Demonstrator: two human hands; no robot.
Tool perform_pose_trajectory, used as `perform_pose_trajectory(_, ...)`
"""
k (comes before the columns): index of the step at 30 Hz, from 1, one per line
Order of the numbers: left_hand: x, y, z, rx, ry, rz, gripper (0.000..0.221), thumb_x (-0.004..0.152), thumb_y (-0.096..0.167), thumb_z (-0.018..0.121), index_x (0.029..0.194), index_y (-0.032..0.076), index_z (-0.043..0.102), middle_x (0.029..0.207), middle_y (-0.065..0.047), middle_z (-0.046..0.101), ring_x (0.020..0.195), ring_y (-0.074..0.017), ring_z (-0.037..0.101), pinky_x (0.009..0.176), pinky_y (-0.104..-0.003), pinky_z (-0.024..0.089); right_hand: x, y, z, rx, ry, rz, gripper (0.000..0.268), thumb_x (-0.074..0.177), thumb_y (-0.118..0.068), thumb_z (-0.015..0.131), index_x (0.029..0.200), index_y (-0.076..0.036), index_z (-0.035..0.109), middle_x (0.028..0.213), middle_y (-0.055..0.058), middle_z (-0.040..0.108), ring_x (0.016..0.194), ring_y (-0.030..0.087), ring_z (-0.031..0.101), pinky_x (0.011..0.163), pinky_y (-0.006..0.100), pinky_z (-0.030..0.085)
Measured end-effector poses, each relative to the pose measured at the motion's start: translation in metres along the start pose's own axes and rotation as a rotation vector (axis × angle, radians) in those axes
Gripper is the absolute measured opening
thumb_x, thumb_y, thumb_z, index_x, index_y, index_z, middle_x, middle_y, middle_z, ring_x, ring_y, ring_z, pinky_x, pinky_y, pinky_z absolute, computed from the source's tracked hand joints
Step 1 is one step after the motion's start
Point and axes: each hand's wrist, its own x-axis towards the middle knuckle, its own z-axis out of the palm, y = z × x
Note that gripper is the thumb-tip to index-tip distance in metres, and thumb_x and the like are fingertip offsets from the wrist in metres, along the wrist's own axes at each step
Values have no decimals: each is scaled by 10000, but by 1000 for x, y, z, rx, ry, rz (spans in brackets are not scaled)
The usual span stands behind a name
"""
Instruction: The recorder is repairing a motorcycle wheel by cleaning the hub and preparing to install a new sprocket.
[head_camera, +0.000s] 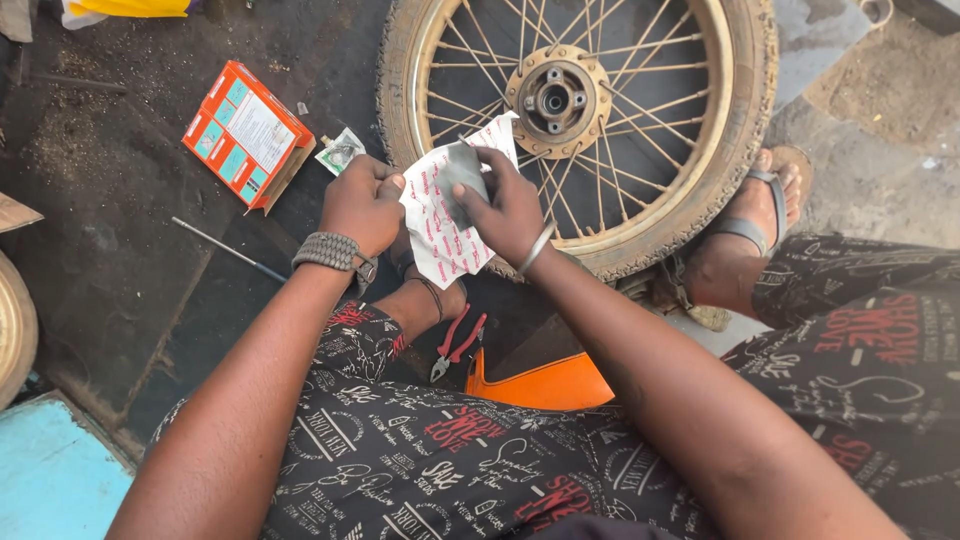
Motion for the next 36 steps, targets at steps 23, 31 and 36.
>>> perform_pose_trajectory(23,-7,-10,2,-40,7,26,219,939,192,674,1030,-8,672,866,-152,751,762,-237,752,709,-365,575,-4,-9,6,-22,56,-105,520,908,-282,752,1322,-13,586,1004,189,755,881,292,782,776,382,602)
perform_pose_trajectory(31,-6,-8,7,-19,8,86,238,936,199,682,1027,-20,670,897,-187,753,827,-282,759,756,-385,576,-12,-7,27,-77,81,-113,510,910,-261,738,1328,-16,578,1012,216,753,869,340,772,755,396,599)
perform_pose_trajectory(36,-3,-40,19,32,45,99,237,921,191,692,1017,-25,682,919,-214,749,876,-330,746,782,-413,568,-88,79,35,-409,-257,28,434,865,-259,683,1243,-59,606,919,247,727,842,433,720,756,486,578)
